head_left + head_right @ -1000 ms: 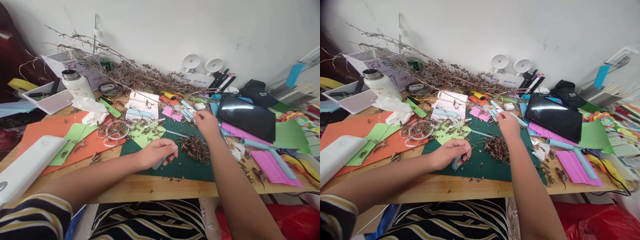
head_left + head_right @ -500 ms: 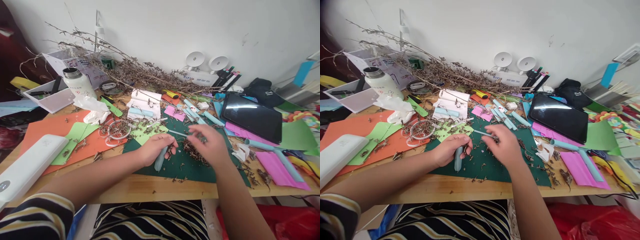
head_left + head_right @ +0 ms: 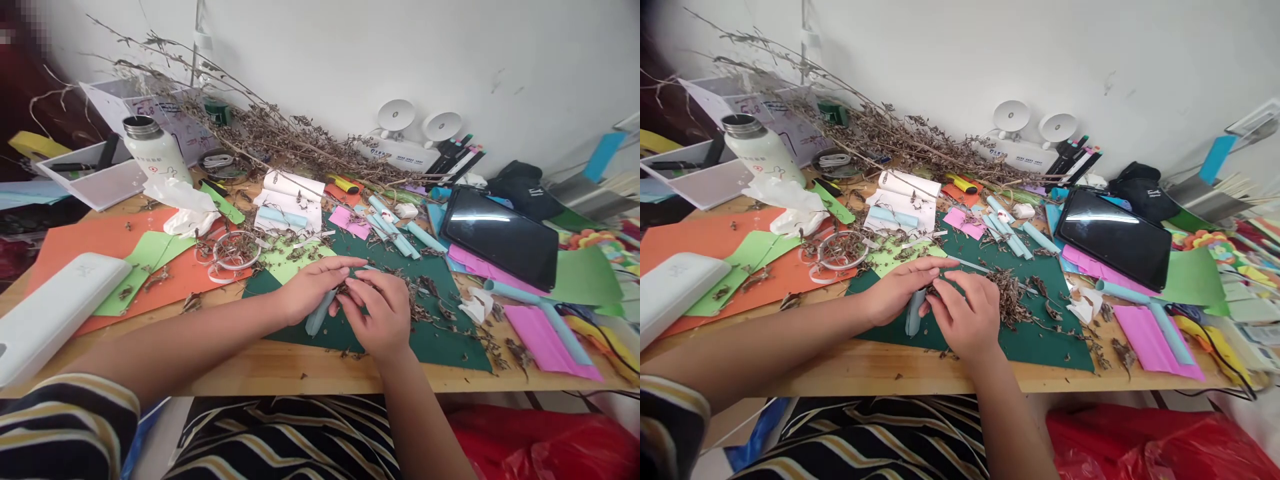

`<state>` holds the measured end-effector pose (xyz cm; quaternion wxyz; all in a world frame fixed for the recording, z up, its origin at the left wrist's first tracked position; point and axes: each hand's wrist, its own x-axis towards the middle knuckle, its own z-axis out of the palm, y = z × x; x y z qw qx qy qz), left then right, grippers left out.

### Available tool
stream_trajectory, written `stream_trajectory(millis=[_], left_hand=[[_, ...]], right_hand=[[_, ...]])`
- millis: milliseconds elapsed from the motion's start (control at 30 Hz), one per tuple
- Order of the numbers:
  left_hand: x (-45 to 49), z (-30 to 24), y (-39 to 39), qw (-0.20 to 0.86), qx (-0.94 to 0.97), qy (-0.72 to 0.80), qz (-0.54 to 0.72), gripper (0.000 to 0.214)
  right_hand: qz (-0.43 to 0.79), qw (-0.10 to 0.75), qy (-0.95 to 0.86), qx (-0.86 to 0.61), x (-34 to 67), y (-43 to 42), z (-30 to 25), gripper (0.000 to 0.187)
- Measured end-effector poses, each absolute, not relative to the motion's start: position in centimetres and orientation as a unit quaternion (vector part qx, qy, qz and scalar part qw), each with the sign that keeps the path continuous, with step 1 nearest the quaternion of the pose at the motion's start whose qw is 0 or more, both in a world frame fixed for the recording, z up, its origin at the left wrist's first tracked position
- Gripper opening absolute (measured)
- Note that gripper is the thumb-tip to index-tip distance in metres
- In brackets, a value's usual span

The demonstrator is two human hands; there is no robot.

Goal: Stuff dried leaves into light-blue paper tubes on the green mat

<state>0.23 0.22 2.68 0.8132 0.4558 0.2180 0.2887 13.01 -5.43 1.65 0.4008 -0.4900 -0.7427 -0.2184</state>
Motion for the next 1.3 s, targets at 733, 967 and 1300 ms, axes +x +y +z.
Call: stream_trajectory(millis=[733, 967, 1300], left_hand=[[-0.5, 1.2, -0.9, 0.702, 0.651, 0.146, 0.249, 0.072], [-0.6, 1.5, -1.2, 0.725, 0.623, 0.13, 0.262, 0.076], [-0.4, 0.8, -1.4, 0.727, 0.622, 0.104, 0.273, 0.076]], right_hand=[[0.068, 0.525, -0.689, -0.494, 12.7, -6.8, 3.8, 0.018], [0.081, 0.432, -0.784, -0.439, 12.0, -6.8, 4.2, 0.018], [-0.012, 0.207, -0.862, -0.464, 12.6, -7.4, 6.4, 0.016]])
